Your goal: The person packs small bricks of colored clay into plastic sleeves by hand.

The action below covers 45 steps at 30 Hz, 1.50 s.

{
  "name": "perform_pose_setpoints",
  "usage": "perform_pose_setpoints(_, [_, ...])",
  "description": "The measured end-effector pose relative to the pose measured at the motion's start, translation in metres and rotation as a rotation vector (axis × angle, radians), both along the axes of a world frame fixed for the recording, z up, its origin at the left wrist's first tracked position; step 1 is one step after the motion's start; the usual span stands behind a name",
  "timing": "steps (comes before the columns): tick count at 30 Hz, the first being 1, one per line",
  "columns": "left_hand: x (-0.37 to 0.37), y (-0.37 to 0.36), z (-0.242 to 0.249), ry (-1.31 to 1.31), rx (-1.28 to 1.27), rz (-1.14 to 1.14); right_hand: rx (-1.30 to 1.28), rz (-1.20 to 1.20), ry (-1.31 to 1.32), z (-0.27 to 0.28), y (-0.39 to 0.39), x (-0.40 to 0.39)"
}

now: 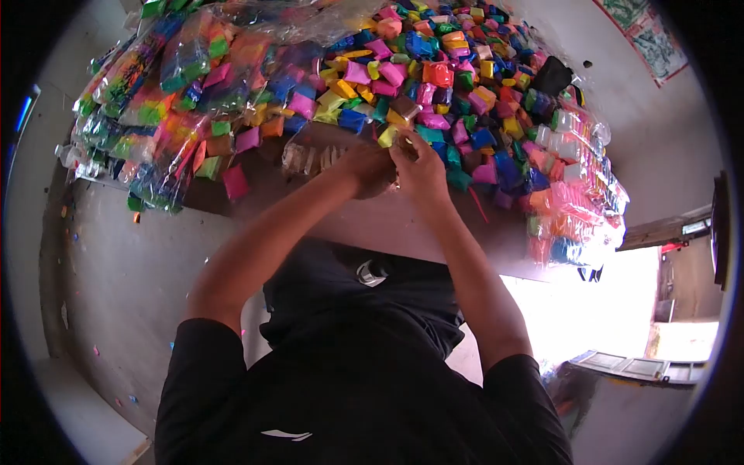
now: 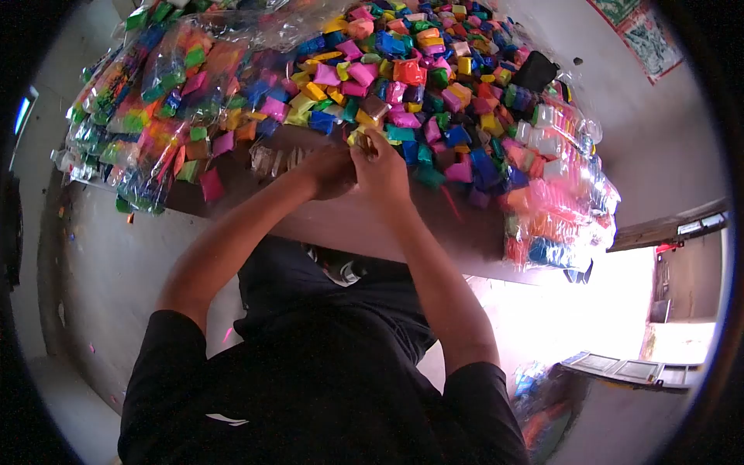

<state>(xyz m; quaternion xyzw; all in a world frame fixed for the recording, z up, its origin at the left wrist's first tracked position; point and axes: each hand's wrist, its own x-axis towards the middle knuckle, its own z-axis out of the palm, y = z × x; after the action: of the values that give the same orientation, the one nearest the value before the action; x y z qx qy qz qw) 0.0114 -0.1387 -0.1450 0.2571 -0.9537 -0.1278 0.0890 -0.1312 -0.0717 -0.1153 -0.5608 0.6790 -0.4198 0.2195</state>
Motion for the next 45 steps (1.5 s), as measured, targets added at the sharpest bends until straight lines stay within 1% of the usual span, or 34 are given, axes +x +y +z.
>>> perform_pose_setpoints(1, [0.001, 0.000, -0.003, 0.006, 0.003, 0.008, 0.003, 0.008, 0.006, 0.003, 0.002, -0.002])
perform_pose_setpoints(3, [0.001, 0.001, -0.003, 0.043, 0.010, 0.036, 0.127, -0.045, 0.207, 0.014, 0.006, -0.005])
perform_pose_setpoints(7, [0.001, 0.004, 0.003, -0.020, 0.016, 0.077, 0.197, -0.019, 0.247, 0.024, 0.008, -0.010])
perform_pose_setpoints(9, [-0.001, 0.004, 0.007, -0.051, 0.047, 0.104, 0.270, 0.013, 0.335, 0.021, 0.006, -0.009])
perform_pose_setpoints(12, [0.000, 0.004, 0.010, -0.072, 0.038, 0.096, 0.324, -0.028, 0.402, 0.030, 0.011, -0.001])
perform_pose_setpoints(13, [0.000, 0.004, 0.007, -0.073, 0.039, 0.096, 0.324, -0.027, 0.401, 0.031, 0.012, -0.001])
perform_pose_setpoints(15, [-0.001, 0.003, 0.003, -0.044, 0.010, 0.117, 0.363, 0.015, 0.511, 0.034, 0.013, 0.000])
perform_pose_setpoints(18, [0.000, 0.005, 0.003, -0.001, 0.017, 0.104, 0.385, 0.048, 0.581, 0.043, 0.009, 0.000])
perform_pose_setpoints(19, [0.001, 0.005, 0.004, -0.002, 0.018, 0.106, 0.385, 0.050, 0.580, 0.043, 0.004, -0.001])
perform_pose_setpoints(21, [0.003, 0.007, 0.007, 0.029, 0.003, 0.098, 0.475, 0.098, 0.691, 0.042, -0.013, -0.009])
perform_pose_setpoints(22, [0.003, 0.007, 0.003, 0.029, 0.002, 0.096, 0.475, 0.096, 0.690, 0.048, -0.022, -0.011])
perform_pose_setpoints(24, [0.004, 0.008, -0.001, 0.227, -0.108, 0.077, 0.809, 0.461, 0.817, 0.060, -0.042, -0.016])
perform_pose_setpoints(25, [0.004, 0.009, -0.002, 0.226, -0.109, 0.076, 0.809, 0.460, 0.816, 0.056, -0.048, -0.020])
perform_pose_setpoints(27, [0.004, 0.010, 0.000, 0.340, -0.100, 0.090, 0.623, 0.309, 0.796, 0.048, -0.051, -0.023])
perform_pose_setpoints(28, [0.004, 0.010, 0.002, 0.340, -0.100, 0.087, 0.623, 0.306, 0.795, 0.050, -0.049, -0.027])
perform_pose_setpoints(30, [0.007, 0.004, 0.008, 0.266, 0.090, 0.052, 0.602, 0.319, 0.815, 0.058, -0.037, -0.032])
perform_pose_setpoints(31, [0.008, 0.002, 0.005, 0.270, 0.087, 0.062, 0.597, 0.326, 0.822, 0.058, -0.025, -0.035])
perform_pose_setpoints(33, [0.011, 0.004, -0.002, 0.357, -0.022, -0.030, 0.323, 0.020, 0.528, 0.054, 0.003, -0.041])
perform_pose_setpoints(34, [0.010, 0.003, -0.002, 0.355, -0.023, -0.030, 0.322, 0.020, 0.526, 0.047, 0.001, -0.044])
perform_pose_setpoints(36, [0.004, 0.005, -0.004, 0.238, 0.042, 0.079, 0.326, 0.006, 0.402, 0.024, 0.004, -0.051])
perform_pose_setpoints(37, [0.003, 0.003, -0.003, 0.231, 0.039, 0.065, 0.324, -0.007, 0.393, 0.018, 0.003, -0.053])
perform_pose_setpoints(39, [0.005, -0.001, -0.004, 0.238, 0.081, 0.074, 0.199, -0.098, 0.291, 0.008, 0.001, -0.049])
perform_pose_setpoints(40, [0.004, -0.002, -0.004, 0.232, 0.077, 0.068, 0.195, -0.103, 0.284, 0.008, 0.002, -0.045])
perform_pose_setpoints(42, [0.003, -0.003, -0.002, 0.196, 0.062, 0.087, 0.076, -0.196, 0.319, 0.008, 0.003, -0.039])
perform_pose_setpoints(43, [0.002, -0.003, -0.001, 0.191, 0.058, 0.081, 0.072, -0.201, 0.313, 0.005, 0.000, -0.043])
perform_pose_setpoints(45, [0.001, -0.002, 0.004, 0.065, 0.172, 0.168, 0.186, 0.019, 0.291, 0.006, -0.007, -0.049])
